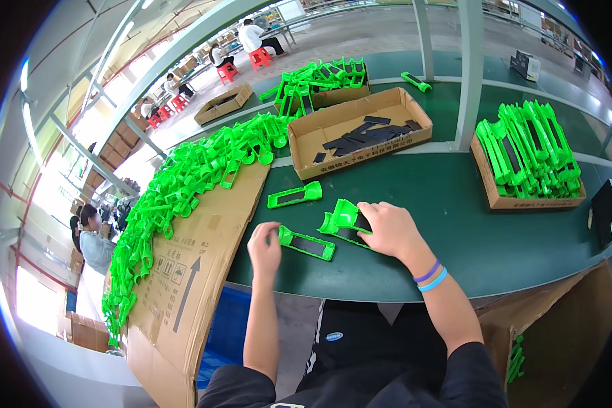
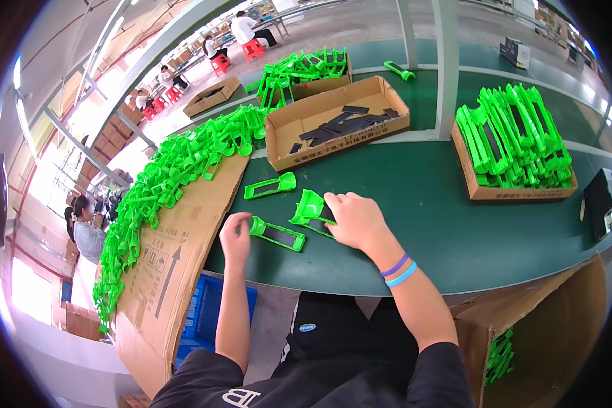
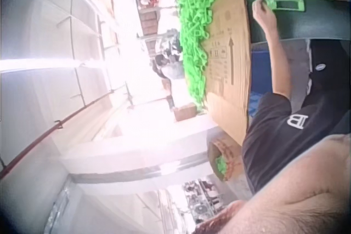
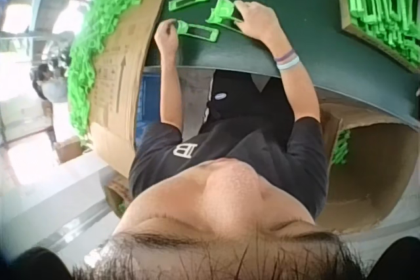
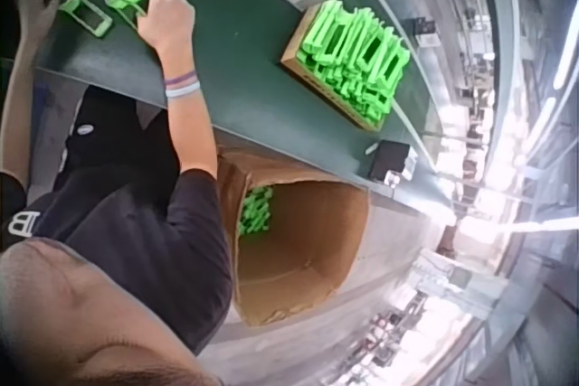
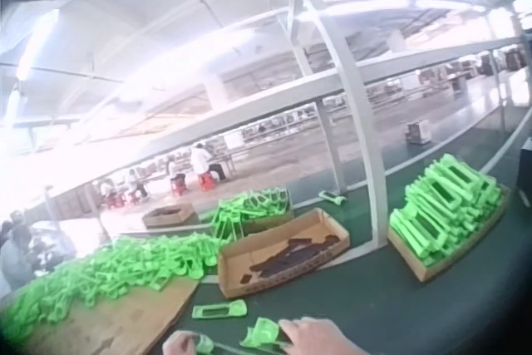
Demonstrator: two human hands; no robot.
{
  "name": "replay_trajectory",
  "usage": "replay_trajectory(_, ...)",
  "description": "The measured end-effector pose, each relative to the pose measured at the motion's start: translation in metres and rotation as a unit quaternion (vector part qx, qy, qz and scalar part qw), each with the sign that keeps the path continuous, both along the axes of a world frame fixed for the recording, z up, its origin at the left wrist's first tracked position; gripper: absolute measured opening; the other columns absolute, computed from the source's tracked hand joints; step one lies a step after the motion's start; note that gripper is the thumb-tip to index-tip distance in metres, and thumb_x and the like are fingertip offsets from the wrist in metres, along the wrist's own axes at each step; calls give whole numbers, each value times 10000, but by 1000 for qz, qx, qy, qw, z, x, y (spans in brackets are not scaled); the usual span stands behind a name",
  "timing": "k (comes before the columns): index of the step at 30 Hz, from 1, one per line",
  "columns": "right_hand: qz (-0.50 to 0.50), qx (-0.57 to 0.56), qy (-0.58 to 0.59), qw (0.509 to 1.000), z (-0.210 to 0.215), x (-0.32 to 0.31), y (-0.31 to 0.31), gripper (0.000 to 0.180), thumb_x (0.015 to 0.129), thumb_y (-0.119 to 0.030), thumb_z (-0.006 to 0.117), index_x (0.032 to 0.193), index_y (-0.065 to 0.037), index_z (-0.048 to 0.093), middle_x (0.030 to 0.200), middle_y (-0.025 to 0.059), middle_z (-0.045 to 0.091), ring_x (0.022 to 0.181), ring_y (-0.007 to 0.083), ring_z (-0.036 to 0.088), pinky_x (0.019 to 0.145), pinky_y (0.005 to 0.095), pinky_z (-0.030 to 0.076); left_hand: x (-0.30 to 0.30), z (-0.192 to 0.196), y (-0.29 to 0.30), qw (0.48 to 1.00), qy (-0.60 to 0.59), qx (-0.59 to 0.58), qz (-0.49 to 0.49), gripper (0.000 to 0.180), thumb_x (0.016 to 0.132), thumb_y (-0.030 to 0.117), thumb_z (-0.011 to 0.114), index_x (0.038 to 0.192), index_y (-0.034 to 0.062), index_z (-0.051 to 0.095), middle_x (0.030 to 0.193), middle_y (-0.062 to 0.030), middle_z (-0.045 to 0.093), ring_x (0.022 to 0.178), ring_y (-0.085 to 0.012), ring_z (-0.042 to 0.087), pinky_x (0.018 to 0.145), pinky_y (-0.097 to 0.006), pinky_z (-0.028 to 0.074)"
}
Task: The person assembles small black panels into green plastic frames by hand on a factory assembly line.
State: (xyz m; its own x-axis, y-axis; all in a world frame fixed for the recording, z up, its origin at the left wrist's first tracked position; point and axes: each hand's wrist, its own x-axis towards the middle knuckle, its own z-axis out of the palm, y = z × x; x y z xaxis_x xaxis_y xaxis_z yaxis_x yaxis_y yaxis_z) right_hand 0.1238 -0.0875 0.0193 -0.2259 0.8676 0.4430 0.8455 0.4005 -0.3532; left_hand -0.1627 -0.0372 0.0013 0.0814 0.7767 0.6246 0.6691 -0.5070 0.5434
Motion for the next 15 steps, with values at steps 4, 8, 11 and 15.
replay_trajectory(4,-52,-108,-57,991,23,-28,11,352,702,-243,706,950,-56,540,804,89,638,820,251,616,655,371,517,-45,-25,-4,996,-18,-1,89,133,814,-15,496,845,1,624,802,-84,626,720,-166,594,635,-253,450)
replay_trajectory(8,-64,-154,-127,978,-4,-52,30,323,716,-208,681,947,-40,531,784,113,643,800,284,635,657,385,521,-68,-55,-10,989,-72,-28,126,120,813,-21,496,820,-15,616,730,-51,605,649,-96,553,607,-225,438)
replay_trajectory(11,-46,-188,-155,969,7,-68,34,323,707,-181,670,948,-34,515,806,141,643,763,314,652,645,410,524,-70,-50,-13,988,-91,-27,120,103,802,-21,508,809,-14,610,726,-65,599,644,-114,555,607,-234,439)
replay_trajectory(15,-9,-149,-48,988,44,-104,35,339,696,-193,651,953,-29,503,835,166,648,780,341,649,659,433,524,-58,-43,-18,993,-66,-30,93,75,769,-44,512,782,-28,584,727,-121,582,649,-196,568,607,-277,447)
